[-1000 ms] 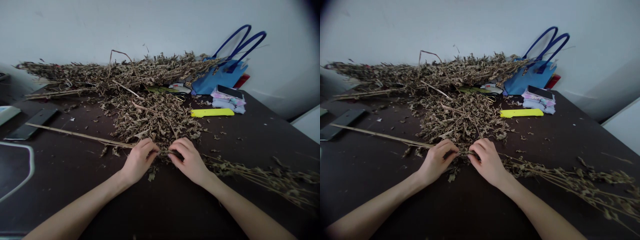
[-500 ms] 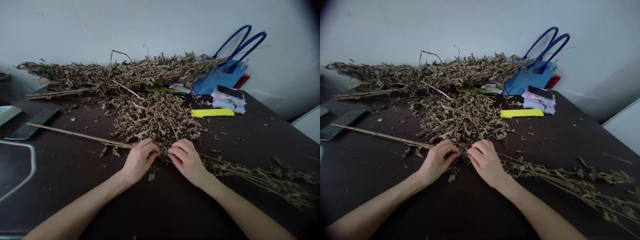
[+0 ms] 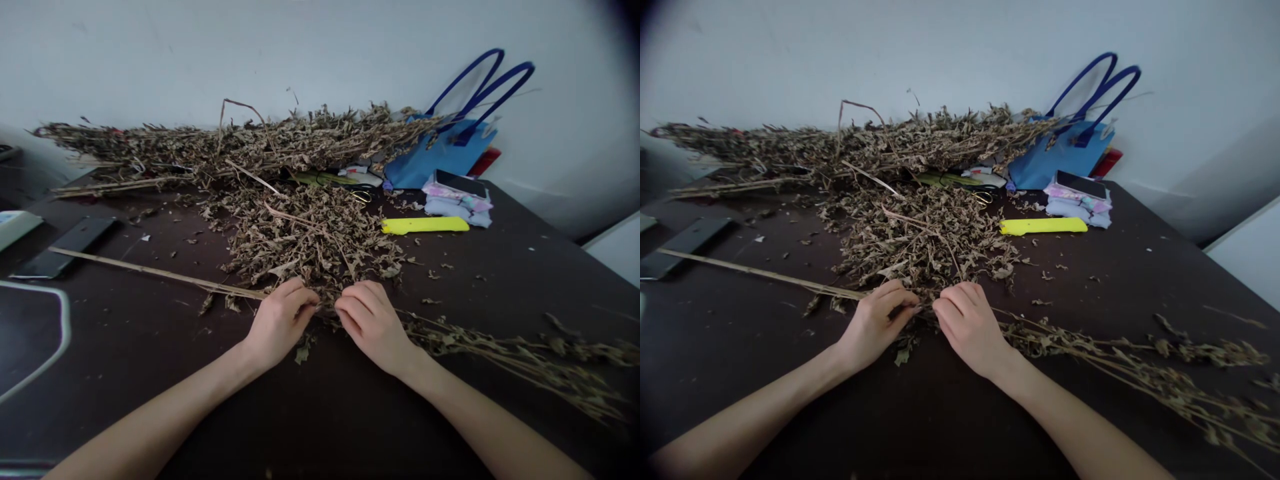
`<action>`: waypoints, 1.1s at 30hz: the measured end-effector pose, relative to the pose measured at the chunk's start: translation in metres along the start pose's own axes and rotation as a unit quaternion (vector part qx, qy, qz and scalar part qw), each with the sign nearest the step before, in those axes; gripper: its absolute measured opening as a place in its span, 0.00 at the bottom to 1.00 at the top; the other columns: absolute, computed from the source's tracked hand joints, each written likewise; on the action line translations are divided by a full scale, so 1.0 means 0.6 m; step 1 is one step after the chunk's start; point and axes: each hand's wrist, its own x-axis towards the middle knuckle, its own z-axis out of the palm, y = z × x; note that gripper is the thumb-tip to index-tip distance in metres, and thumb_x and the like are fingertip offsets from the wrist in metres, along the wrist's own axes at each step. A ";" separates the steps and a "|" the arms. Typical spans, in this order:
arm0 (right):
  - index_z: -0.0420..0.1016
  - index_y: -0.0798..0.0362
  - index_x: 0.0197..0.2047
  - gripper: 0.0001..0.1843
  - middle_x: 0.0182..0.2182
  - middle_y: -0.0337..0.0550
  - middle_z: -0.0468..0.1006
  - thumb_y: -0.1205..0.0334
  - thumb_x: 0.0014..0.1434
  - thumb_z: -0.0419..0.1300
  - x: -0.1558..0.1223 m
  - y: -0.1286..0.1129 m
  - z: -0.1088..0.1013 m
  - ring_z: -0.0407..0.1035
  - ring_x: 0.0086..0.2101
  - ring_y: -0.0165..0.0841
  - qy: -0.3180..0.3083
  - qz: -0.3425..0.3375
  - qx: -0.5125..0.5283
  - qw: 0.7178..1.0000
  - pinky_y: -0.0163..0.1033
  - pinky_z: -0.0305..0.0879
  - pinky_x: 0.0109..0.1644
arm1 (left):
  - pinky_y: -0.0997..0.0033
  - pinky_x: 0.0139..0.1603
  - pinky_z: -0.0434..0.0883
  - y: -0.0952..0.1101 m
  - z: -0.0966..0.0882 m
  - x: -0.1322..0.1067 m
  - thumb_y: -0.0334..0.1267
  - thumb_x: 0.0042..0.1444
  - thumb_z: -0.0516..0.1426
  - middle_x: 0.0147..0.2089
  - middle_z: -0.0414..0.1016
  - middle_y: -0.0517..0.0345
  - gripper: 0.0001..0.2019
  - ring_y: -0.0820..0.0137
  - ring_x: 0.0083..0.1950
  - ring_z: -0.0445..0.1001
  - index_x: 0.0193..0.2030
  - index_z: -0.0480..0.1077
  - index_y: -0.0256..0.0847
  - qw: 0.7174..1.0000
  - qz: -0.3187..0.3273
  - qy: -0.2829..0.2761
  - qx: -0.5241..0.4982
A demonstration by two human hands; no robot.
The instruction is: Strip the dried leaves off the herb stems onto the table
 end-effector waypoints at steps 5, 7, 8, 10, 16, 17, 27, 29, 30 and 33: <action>0.68 0.54 0.35 0.06 0.34 0.46 0.70 0.73 0.58 0.52 0.001 0.000 -0.001 0.63 0.37 0.36 -0.002 0.001 0.028 1.000 0.44 0.60 0.43 | 0.72 0.36 0.65 0.001 -0.002 0.000 0.26 0.56 0.52 0.35 0.65 0.57 0.05 0.72 0.35 0.66 0.34 0.68 0.38 1.000 0.001 -0.001 -0.005; 0.67 0.54 0.36 0.04 0.33 0.46 0.70 0.71 0.58 0.53 0.002 0.000 -0.001 0.63 0.37 0.35 0.007 0.019 0.046 0.999 0.43 0.61 0.42 | 0.72 0.36 0.65 0.002 -0.003 0.000 0.26 0.56 0.52 0.34 0.65 0.57 0.05 0.72 0.36 0.66 0.34 0.67 0.38 1.000 0.003 0.000 -0.004; 0.67 0.55 0.37 0.03 0.33 0.46 0.70 0.70 0.58 0.54 0.003 0.001 -0.001 0.63 0.37 0.35 0.011 0.030 0.050 0.998 0.43 0.61 0.42 | 0.72 0.36 0.65 0.002 -0.003 0.000 0.26 0.56 0.52 0.34 0.66 0.57 0.05 0.72 0.36 0.66 0.34 0.67 0.38 1.000 0.003 -0.001 -0.003; 0.67 0.55 0.38 0.03 0.34 0.46 0.70 0.68 0.58 0.56 0.002 0.001 0.000 0.63 0.37 0.36 0.012 0.045 0.047 0.998 0.43 0.61 0.42 | 0.72 0.36 0.65 0.002 -0.002 0.000 0.27 0.56 0.52 0.34 0.66 0.57 0.05 0.72 0.35 0.66 0.34 0.68 0.38 1.000 0.003 -0.001 0.000; 0.71 0.54 0.35 0.05 0.32 0.45 0.71 0.68 0.60 0.54 0.001 0.002 0.000 0.63 0.35 0.35 0.003 0.043 0.010 0.999 0.42 0.60 0.42 | 0.72 0.36 0.66 0.002 -0.002 0.000 0.27 0.56 0.52 0.34 0.66 0.57 0.05 0.72 0.34 0.66 0.34 0.68 0.38 1.000 0.008 0.003 0.002; 0.71 0.54 0.34 0.06 0.32 0.45 0.71 0.68 0.60 0.53 0.002 0.002 -0.001 0.63 0.35 0.35 0.005 0.042 0.007 0.999 0.42 0.59 0.41 | 0.72 0.36 0.66 0.002 -0.002 0.000 0.27 0.56 0.52 0.34 0.66 0.57 0.05 0.72 0.34 0.66 0.34 0.68 0.38 1.000 0.011 0.002 0.005; 0.68 0.54 0.34 0.07 0.32 0.43 0.70 0.69 0.62 0.51 0.008 0.007 -0.012 0.64 0.35 0.34 -0.060 0.061 0.052 0.995 0.40 0.58 0.40 | 0.73 0.36 0.65 -0.001 -0.004 0.001 0.28 0.58 0.51 0.33 0.64 0.58 0.06 0.72 0.35 0.66 0.35 0.69 0.39 0.999 0.034 -0.029 0.024; 0.66 0.53 0.33 0.07 0.32 0.43 0.69 0.69 0.62 0.50 0.009 0.005 -0.011 0.64 0.35 0.34 -0.065 0.069 0.056 0.994 0.40 0.58 0.40 | 0.73 0.35 0.65 0.000 -0.005 0.001 0.28 0.58 0.51 0.33 0.64 0.58 0.06 0.72 0.35 0.66 0.35 0.68 0.39 0.999 0.041 -0.030 0.020; 0.65 0.53 0.33 0.07 0.32 0.43 0.69 0.70 0.62 0.50 0.009 0.004 -0.011 0.63 0.36 0.34 -0.067 0.077 0.063 0.993 0.40 0.58 0.41 | 0.73 0.35 0.65 0.000 -0.006 0.002 0.28 0.58 0.51 0.33 0.63 0.58 0.06 0.72 0.35 0.66 0.35 0.68 0.39 0.998 0.045 -0.031 0.016; 0.63 0.53 0.33 0.07 0.31 0.42 0.67 0.70 0.62 0.49 0.011 0.002 -0.011 0.63 0.35 0.34 -0.064 0.103 0.096 0.988 0.40 0.59 0.40 | 0.74 0.35 0.65 0.003 -0.008 0.003 0.28 0.58 0.51 0.33 0.63 0.58 0.06 0.72 0.35 0.66 0.36 0.68 0.39 0.998 0.049 -0.031 0.006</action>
